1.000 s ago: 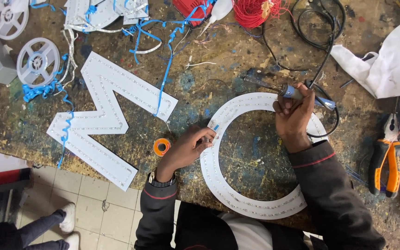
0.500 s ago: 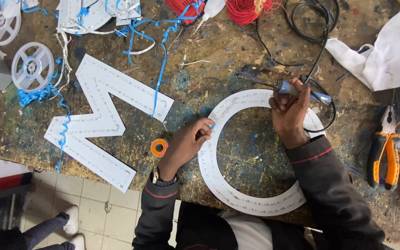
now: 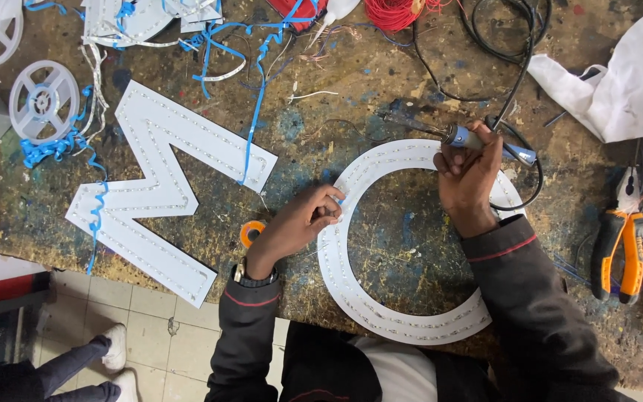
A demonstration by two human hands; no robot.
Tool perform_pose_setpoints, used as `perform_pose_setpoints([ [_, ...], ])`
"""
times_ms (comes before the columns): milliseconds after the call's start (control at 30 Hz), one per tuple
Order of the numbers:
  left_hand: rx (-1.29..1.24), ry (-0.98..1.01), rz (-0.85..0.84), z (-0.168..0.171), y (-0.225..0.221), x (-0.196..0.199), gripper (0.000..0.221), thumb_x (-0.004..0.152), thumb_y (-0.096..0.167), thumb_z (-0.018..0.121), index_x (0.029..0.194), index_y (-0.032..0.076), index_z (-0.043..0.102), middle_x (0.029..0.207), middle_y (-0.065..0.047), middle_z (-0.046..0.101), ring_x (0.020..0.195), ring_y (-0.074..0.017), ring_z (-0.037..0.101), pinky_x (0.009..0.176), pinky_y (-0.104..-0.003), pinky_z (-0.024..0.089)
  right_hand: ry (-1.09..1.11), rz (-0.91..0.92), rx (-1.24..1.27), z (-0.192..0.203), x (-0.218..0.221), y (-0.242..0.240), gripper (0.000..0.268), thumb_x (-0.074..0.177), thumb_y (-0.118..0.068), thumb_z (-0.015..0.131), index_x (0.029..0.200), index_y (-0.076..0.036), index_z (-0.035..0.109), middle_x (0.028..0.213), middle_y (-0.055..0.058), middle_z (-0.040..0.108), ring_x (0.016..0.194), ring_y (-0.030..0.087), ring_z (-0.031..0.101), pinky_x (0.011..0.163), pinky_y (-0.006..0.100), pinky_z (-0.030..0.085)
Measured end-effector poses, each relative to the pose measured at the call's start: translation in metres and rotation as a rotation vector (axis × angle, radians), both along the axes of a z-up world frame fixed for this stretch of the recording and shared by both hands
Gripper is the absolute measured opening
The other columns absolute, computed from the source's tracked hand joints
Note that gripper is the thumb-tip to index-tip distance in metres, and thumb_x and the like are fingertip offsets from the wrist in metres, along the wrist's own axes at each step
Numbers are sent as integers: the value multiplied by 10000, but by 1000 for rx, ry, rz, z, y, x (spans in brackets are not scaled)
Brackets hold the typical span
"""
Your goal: Soldering LED strips and wiring onto large white sign letters on a production workbench.
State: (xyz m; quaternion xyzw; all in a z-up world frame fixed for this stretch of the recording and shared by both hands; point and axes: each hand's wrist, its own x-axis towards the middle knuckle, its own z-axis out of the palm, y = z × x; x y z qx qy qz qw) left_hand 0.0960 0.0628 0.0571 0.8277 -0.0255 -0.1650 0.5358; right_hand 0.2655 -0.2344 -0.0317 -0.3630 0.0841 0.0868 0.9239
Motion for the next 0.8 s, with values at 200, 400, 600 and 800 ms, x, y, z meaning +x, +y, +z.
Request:
perform_pose_setpoints([
  [200, -110, 11, -74, 3, 8, 0, 396, 1138, 2, 629, 1526, 35, 557, 1190, -238, 781, 1114, -433, 644, 954, -703, 526, 3, 6, 14, 1, -1, -1, 173, 1099, -377, 618, 1139, -211, 646, 582, -39, 388, 472, 96, 379, 489, 233, 383],
  [400, -67, 33, -41, -9, 5, 7, 347, 1137, 26, 652, 1475, 91, 605, 1160, -159, 803, 995, -257, 561, 872, -551, 548, 31, 7, 6, 2, -2, -2, 175, 1084, -389, 621, 1130, -222, 647, 582, -47, 382, 474, 94, 377, 486, 234, 389],
  [600, -34, 49, -9, -7, 2, 9, 380, 1133, 4, 643, 1500, 78, 583, 1152, -152, 810, 969, -243, 547, 831, -517, 546, 38, -2, -8, 5, -3, -1, 180, 1066, -395, 634, 1110, -222, 660, 571, -52, 390, 455, 91, 369, 471, 232, 386],
  [800, 166, -46, 151, -13, -5, -6, 410, 1103, 148, 773, 1475, 77, 616, 1135, -158, 730, 1022, -295, 711, 796, -479, 671, 42, -5, 17, 8, -2, 1, 174, 1065, -388, 639, 1099, -220, 667, 568, -47, 392, 454, 90, 371, 468, 228, 383],
])
